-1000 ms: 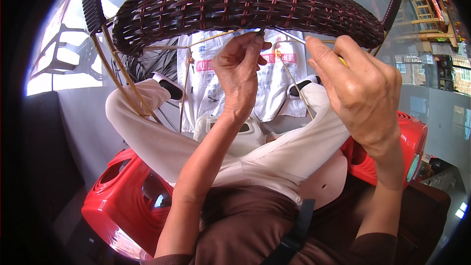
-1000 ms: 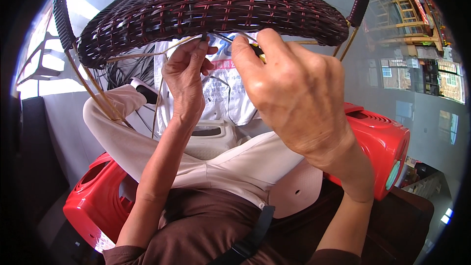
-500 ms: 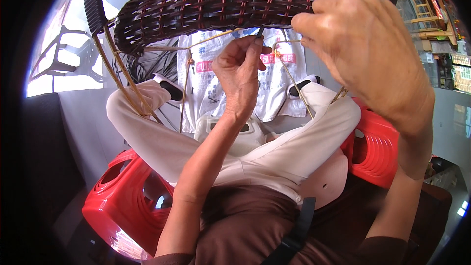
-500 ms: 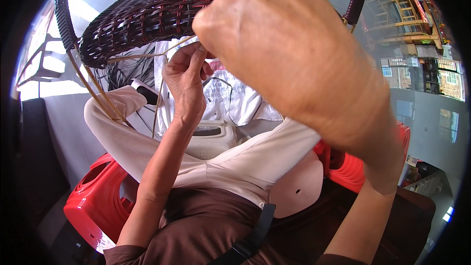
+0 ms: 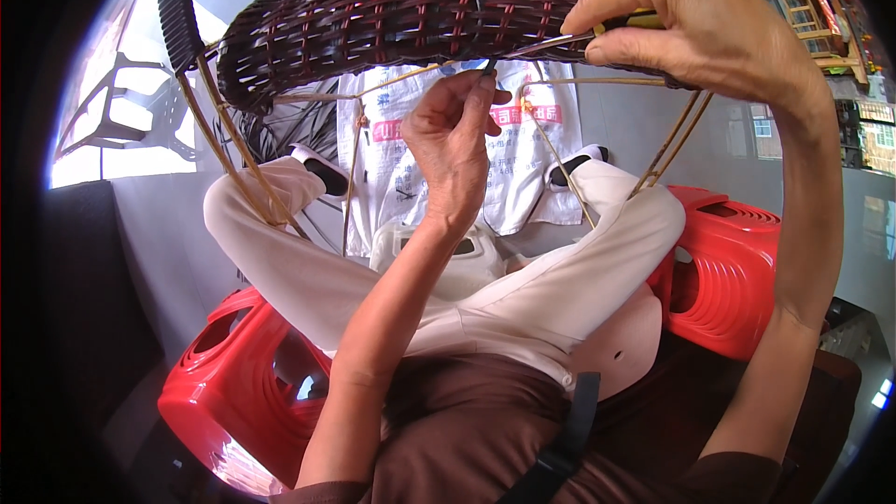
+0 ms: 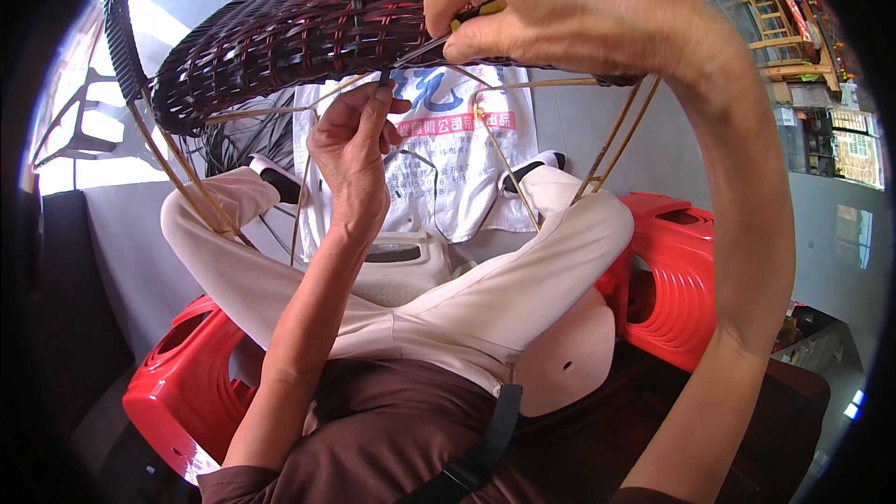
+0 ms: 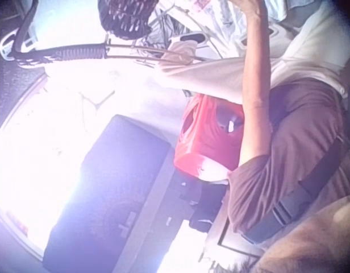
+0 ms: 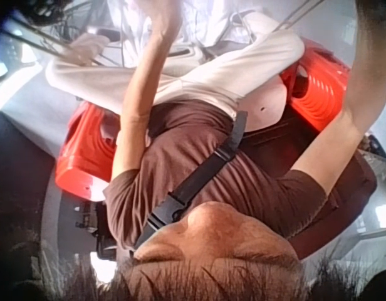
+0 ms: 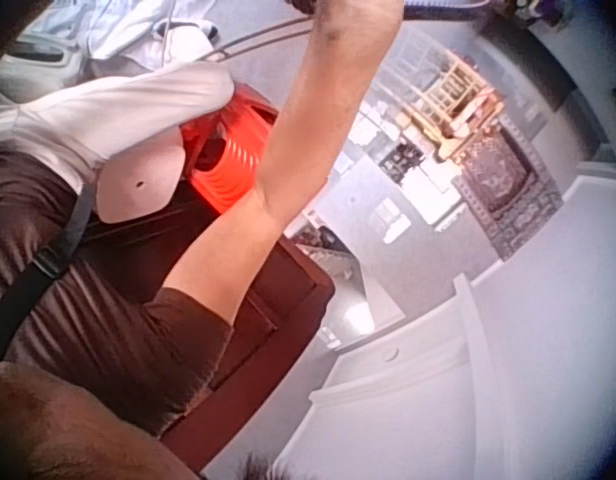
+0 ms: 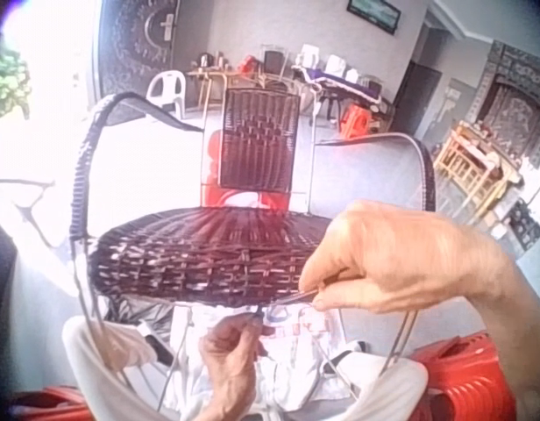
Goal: The person repairs a wicker chair by weaving black plastic straps into the frame and using a screwdriver to tighten or adjust the weave.
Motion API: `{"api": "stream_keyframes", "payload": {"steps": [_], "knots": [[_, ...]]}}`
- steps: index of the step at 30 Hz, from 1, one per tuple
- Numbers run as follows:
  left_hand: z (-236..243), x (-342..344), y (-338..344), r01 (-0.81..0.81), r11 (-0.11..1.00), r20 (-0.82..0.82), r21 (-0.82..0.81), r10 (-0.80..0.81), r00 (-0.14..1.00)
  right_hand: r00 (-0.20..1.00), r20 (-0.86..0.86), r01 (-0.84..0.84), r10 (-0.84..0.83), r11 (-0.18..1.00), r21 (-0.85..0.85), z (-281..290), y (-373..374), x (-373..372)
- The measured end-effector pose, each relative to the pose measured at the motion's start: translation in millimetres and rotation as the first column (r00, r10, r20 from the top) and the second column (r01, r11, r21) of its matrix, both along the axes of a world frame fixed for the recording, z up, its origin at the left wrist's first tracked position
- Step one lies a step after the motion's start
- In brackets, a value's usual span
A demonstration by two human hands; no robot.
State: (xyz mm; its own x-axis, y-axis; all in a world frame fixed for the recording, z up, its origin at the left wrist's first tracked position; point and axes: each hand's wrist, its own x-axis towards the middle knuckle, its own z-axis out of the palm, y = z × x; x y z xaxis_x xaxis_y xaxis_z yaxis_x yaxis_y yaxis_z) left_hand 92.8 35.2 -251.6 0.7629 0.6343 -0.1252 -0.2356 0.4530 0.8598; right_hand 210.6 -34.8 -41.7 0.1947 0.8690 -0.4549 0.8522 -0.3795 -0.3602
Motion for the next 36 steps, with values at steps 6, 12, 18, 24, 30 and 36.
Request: {"api": "stream_keyframes", "payload": {"steps": [6, 12, 18, 24, 30, 36], "knots": [[-4, 1, 1, -0.008, 1.000, 0.036, 0.020, 0.007, 0.999, 0.996, -0.082, 0.045, -0.035, 0.991, 0.125, -2, 0, 2], [-11, 3, 1, 0.007, 1.000, 0.101, -0.010, -0.006, 0.995, 0.997, 0.065, 0.036, -0.051, 0.977, 0.210, -15, -5, 1], [-12, 5, -2, 0.019, 0.997, 0.128, -0.077, -0.010, 0.992, 0.978, 0.192, -0.138, 0.078, 0.936, 0.323, -29, -18, 5], [-13, 6, -3, -0.008, 0.993, 0.151, -0.116, 0.025, 0.988, 0.955, 0.284, -0.190, 0.080, 0.904, 0.383, -34, -21, 4], [-17, 12, -6, -0.030, 0.989, 0.183, -0.143, 0.057, 0.981, 0.946, 0.312, -0.207, 0.090, 0.907, 0.366, -34, -22, 3], [-13, 13, -5, -0.090, 0.985, 0.169, -0.150, 0.115, 0.979, 0.926, 0.374, -0.192, 0.049, 0.914, 0.357, -36, -25, -6]]}}
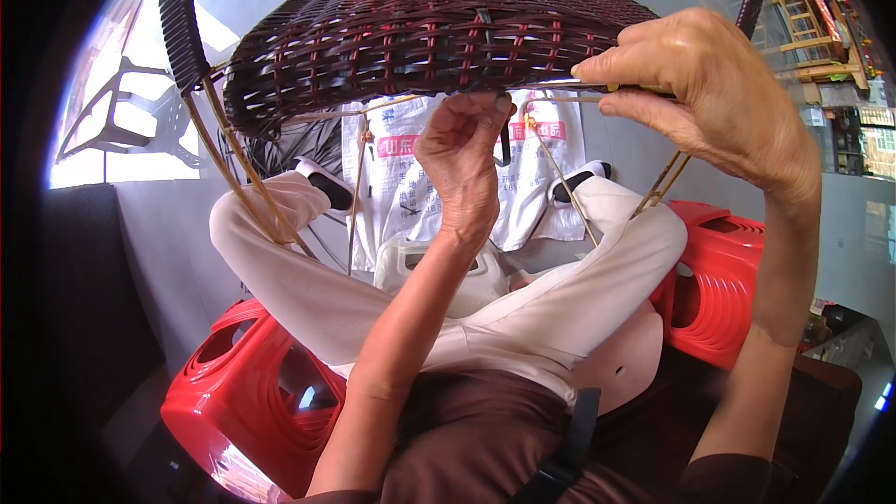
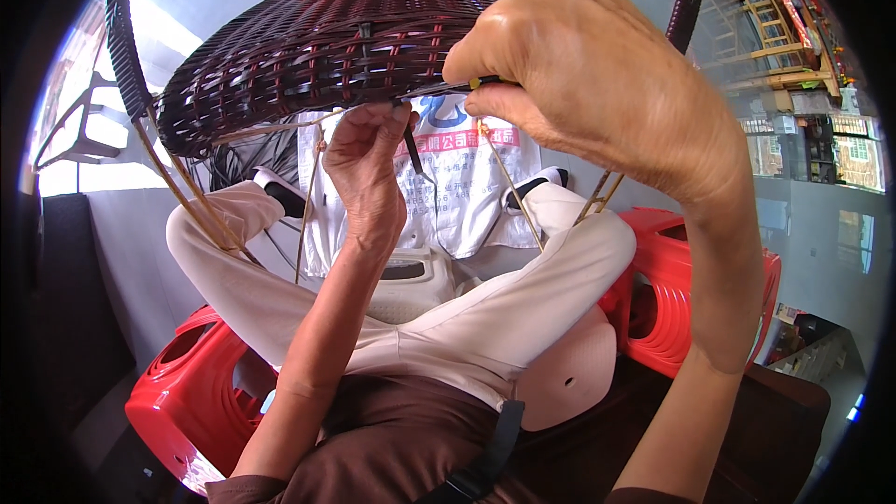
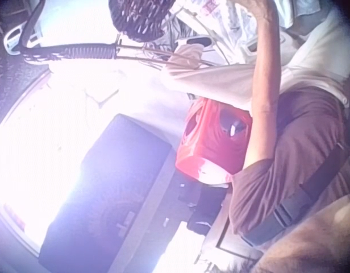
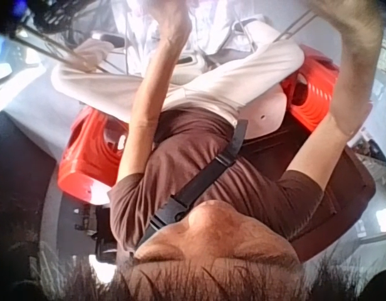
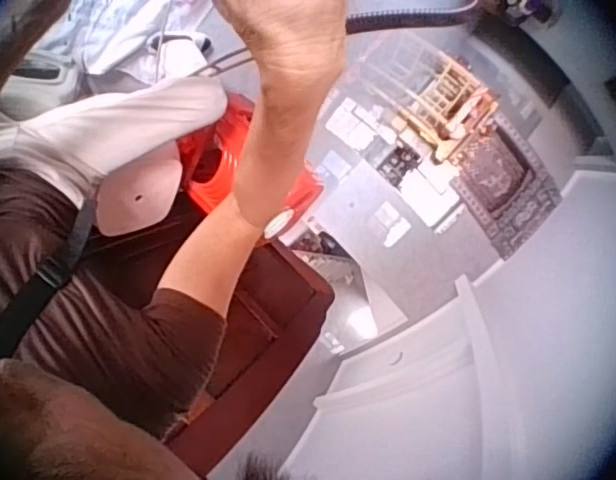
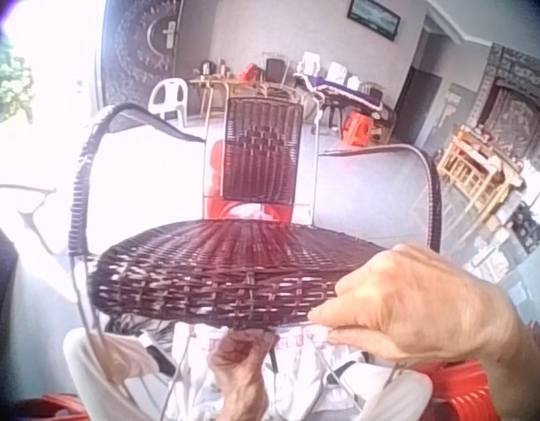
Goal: The person repairs a wicker chair by weaving black plastic straps into the frame and using a screwdriver to tighten or adjust the weave.
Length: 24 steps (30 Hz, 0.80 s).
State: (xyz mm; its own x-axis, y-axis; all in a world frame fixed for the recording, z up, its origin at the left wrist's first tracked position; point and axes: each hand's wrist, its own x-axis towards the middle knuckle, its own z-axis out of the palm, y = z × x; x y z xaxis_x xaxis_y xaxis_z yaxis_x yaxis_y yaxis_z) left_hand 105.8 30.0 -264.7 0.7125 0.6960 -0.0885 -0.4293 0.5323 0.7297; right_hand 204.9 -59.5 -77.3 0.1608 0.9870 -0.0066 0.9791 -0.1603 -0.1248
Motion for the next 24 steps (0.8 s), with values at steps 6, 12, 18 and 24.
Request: {"api": "stream_keyframes", "payload": {"steps": [6, 12, 18, 24], "knots": [[-1, 1, 2, -0.034, 0.999, -0.009, 0.022, 0.035, 0.999, 0.998, 0.047, 0.049, -0.048, 0.999, -0.014, 0, -5, -7], [7, 1, -3, -0.022, 0.999, 0.002, -0.025, 0.022, 1.000, 0.985, 0.121, 0.121, -0.122, 0.992, 0.020, -6, -14, -16], [-3, 3, -4, -0.005, 0.997, 0.055, -0.080, 0.009, 0.998, 0.970, 0.168, 0.177, -0.177, 0.984, 0.016, -9, -15, -26], [-4, 2, -1, 0.073, 0.984, 0.099, -0.159, -0.058, 0.993, 0.977, 0.003, 0.211, -0.213, 0.968, 0.139, -12, -33, -25]]}}
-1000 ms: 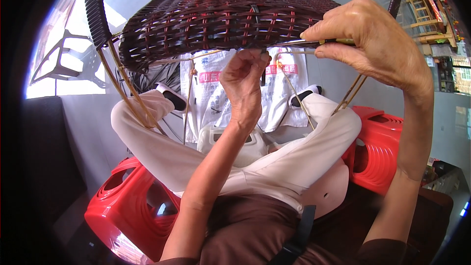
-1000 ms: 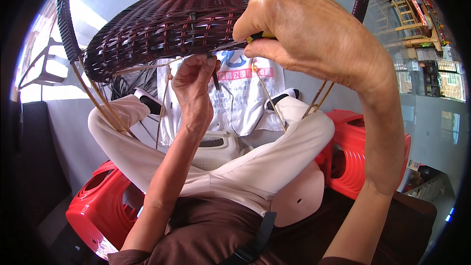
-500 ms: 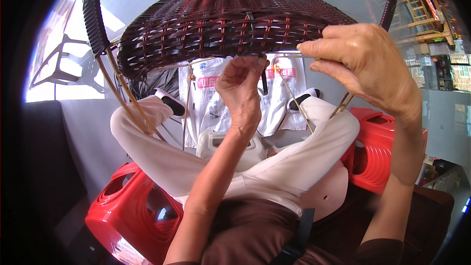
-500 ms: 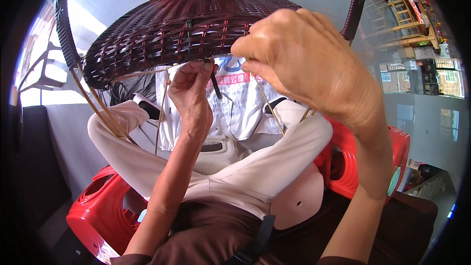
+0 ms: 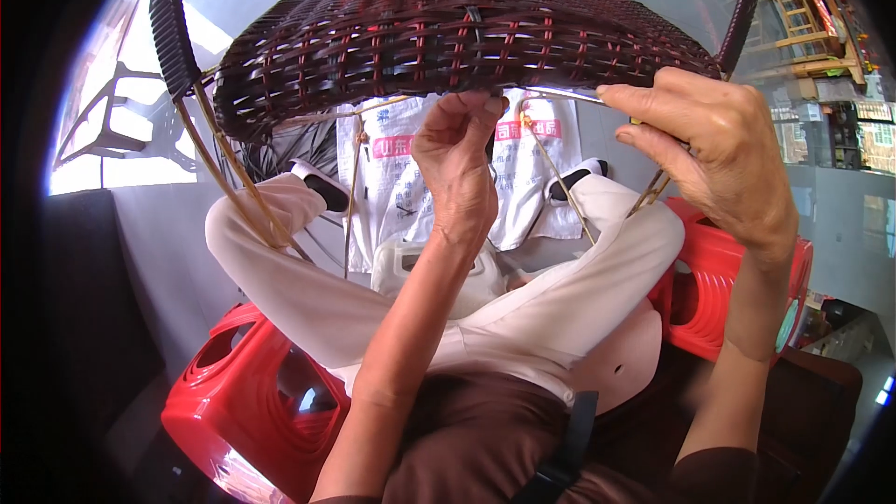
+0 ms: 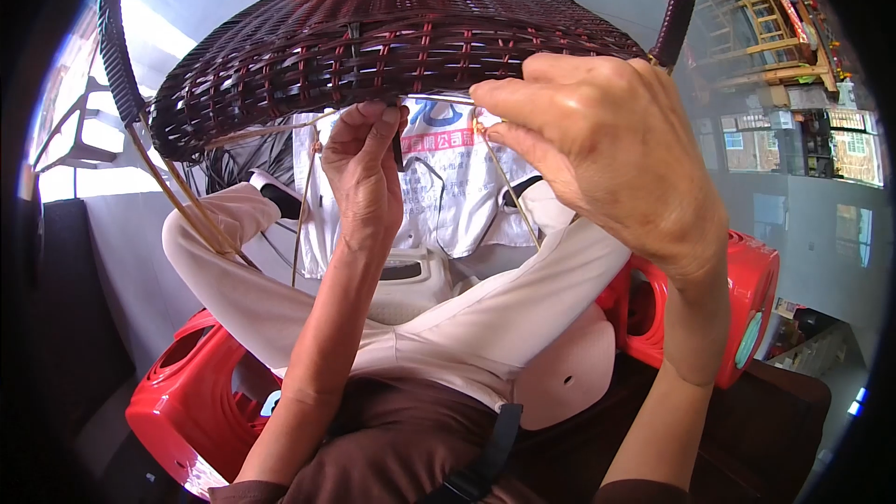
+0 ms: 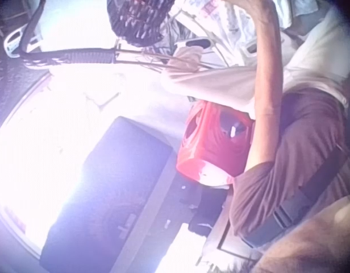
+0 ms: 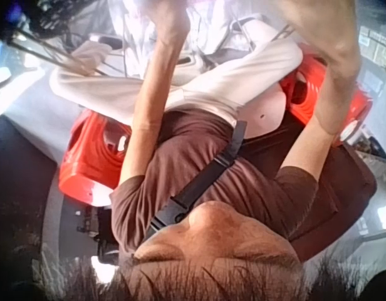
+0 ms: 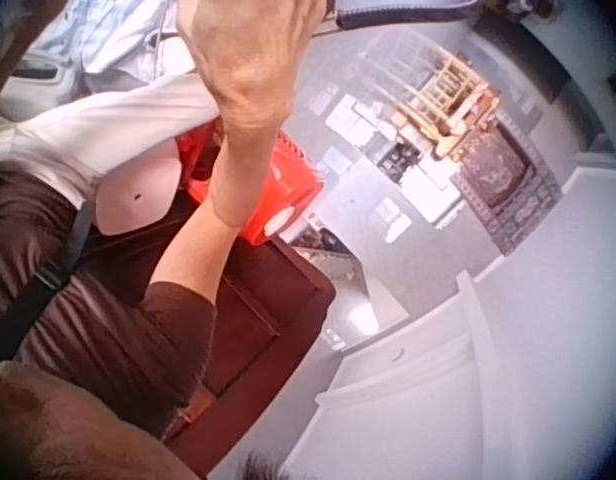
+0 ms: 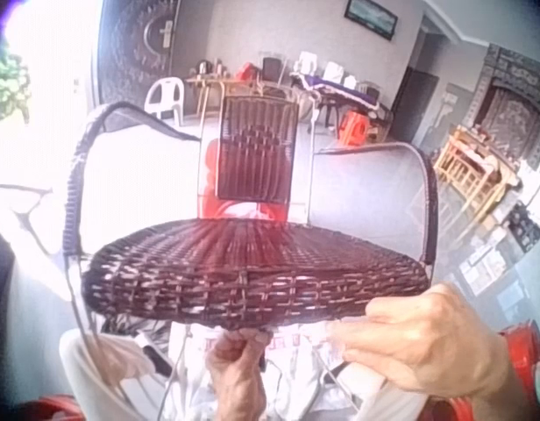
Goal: The person repairs a wicker chair by weaving black plastic straps into the frame and using a screwdriver to tighten or adjust the weave.
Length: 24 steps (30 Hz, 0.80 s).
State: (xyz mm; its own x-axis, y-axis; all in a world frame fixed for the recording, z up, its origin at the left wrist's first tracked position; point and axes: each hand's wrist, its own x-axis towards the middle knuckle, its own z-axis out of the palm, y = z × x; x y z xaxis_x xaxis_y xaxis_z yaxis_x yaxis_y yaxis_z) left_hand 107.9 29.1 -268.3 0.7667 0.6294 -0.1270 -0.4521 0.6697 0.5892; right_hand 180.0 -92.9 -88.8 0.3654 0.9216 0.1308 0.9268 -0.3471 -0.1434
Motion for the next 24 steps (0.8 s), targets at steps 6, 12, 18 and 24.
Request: {"api": "stream_keyframes", "payload": {"steps": [6, 12, 18, 24], "knots": [[-4, 2, 1, 0.005, 1.000, 0.065, -0.010, -0.004, 0.998, 0.997, -0.065, 0.045, -0.041, 0.996, 0.072, -16, -8, 0], [-5, 6, 1, -0.020, 1.000, 0.094, 0.011, 0.019, 0.995, 0.990, -0.104, 0.112, -0.096, 0.979, 0.168, -25, -4, -12], [-2, 8, 3, -0.041, 0.999, 0.081, 0.021, 0.040, 0.996, 0.986, -0.015, 0.164, -0.164, 0.978, 0.132, -28, -2, -26], [4, 11, 3, -0.058, 0.998, 0.035, -0.005, 0.058, 0.998, 0.976, 0.019, 0.211, -0.218, 0.962, 0.175, -38, -6, -28]]}}
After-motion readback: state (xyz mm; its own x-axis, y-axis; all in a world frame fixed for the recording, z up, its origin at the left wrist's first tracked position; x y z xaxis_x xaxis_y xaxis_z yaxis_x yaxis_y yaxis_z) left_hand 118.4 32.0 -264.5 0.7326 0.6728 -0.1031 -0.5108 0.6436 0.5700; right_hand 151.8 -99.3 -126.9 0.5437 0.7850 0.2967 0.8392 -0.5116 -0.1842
